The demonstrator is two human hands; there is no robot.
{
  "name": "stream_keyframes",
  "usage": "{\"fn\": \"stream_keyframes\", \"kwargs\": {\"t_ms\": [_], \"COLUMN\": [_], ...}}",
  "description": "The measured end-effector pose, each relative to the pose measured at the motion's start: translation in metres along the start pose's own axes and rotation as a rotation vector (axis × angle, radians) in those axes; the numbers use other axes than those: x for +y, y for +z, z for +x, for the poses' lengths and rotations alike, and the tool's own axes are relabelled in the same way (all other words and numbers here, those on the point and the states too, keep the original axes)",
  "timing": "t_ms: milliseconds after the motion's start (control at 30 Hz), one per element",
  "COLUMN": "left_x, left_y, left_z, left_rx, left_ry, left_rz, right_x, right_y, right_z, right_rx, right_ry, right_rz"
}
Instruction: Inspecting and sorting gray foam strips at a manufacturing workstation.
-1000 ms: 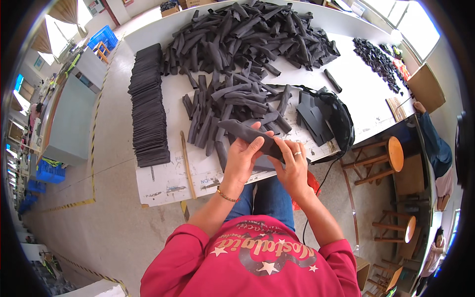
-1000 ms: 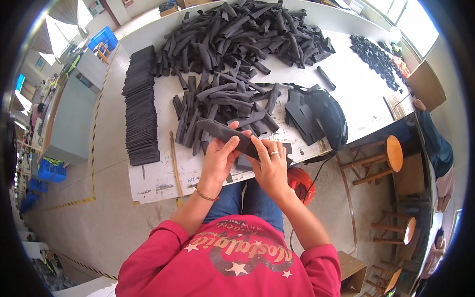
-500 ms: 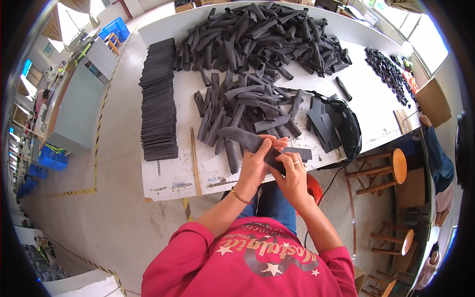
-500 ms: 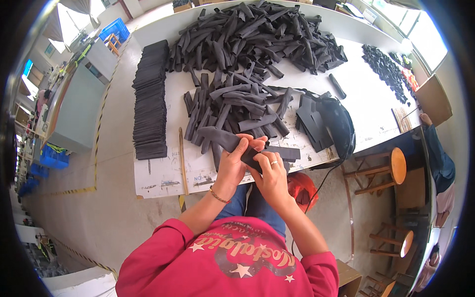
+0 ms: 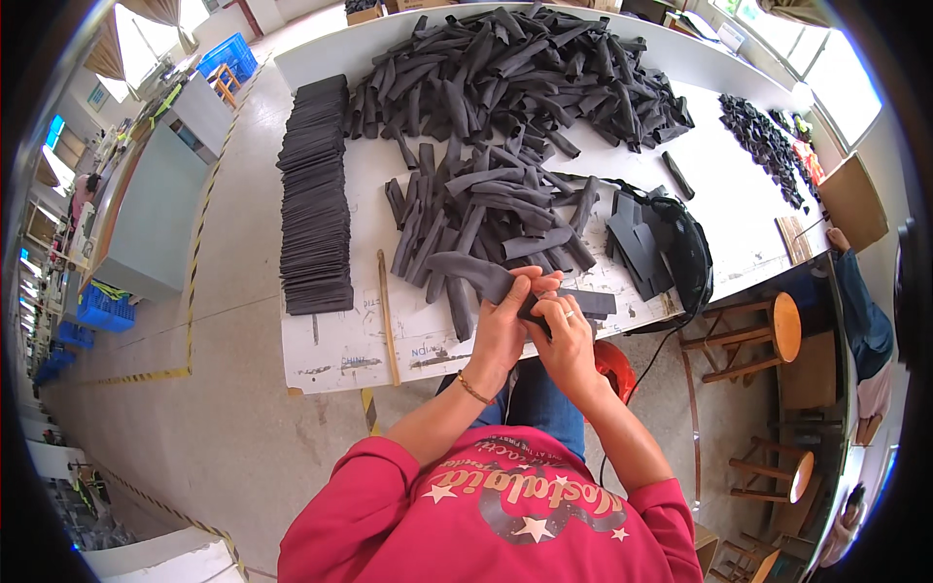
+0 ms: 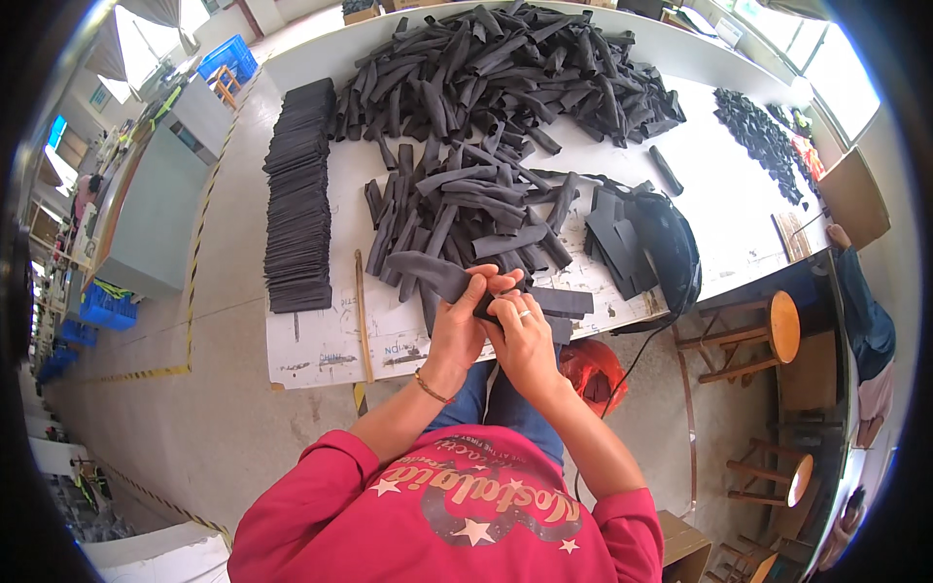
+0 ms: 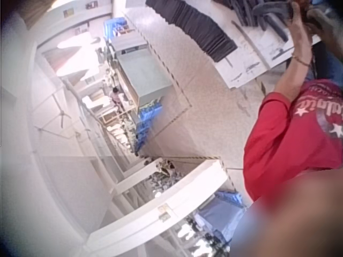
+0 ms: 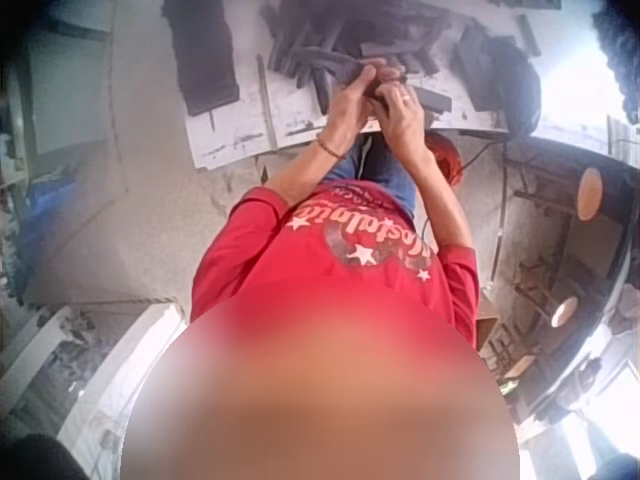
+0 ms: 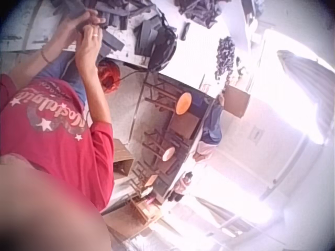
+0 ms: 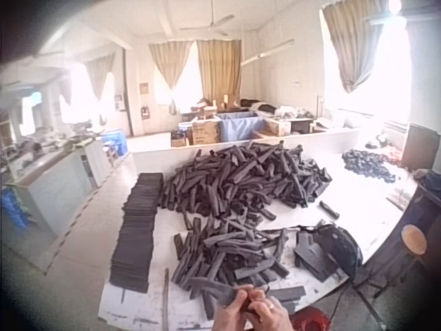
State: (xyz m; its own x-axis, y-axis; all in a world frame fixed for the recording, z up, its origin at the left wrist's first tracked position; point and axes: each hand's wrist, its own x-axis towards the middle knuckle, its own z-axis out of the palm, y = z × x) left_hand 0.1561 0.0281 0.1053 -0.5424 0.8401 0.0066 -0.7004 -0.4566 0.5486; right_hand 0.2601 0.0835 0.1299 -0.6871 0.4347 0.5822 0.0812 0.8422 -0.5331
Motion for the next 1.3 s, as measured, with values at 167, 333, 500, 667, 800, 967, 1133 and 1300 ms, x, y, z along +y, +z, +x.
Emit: {"fn": "stream_keyframes", "kwargs": {"t_ms": [167, 333, 500, 667, 800, 967, 1133, 1300], "left_x": [-0.007, 0.004, 0.037, 0.054, 0.061, 0.067, 0.068, 0.069], "left_y": [0.001, 0.001, 0.01, 0.012, 0.017, 0.012, 0.0, 0.003], "left_z": [-0.003, -0.006, -0.004, -0.014, -0.025, -0.03, -0.026, -0.023], "left_rx": [-0.01, 0.03, 0.08, -0.289, -0.42, -0.521, -0.529, -0.499], "left_ry": [-0.023, -0.051, 0.144, 0.183, 0.124, 0.107, 0.007, 0.056], "left_rz": [-0.01, 0.036, 0.039, 0.607, 0.754, 1.041, 0.978, 1.037], "right_x": [-0.001, -0.003, -0.013, -0.032, -0.051, -0.057, -0.053, -0.042], "right_y": [0.004, 0.009, -0.005, -0.059, -0.09, -0.089, -0.081, -0.074], "right_z": [0.003, 0.001, -0.005, 0.023, 0.057, 0.068, 0.06, 0.046], "right_rx": [0.025, -0.001, -0.106, 0.103, 0.031, -0.157, -0.311, -0.352], "right_ry": [-0.022, -0.027, 0.077, 0.118, 0.03, -0.107, -0.247, -0.047], "right_rz": [0.014, 0.031, 0.016, 0.134, 0.206, 0.168, 0.053, 0.253]}}
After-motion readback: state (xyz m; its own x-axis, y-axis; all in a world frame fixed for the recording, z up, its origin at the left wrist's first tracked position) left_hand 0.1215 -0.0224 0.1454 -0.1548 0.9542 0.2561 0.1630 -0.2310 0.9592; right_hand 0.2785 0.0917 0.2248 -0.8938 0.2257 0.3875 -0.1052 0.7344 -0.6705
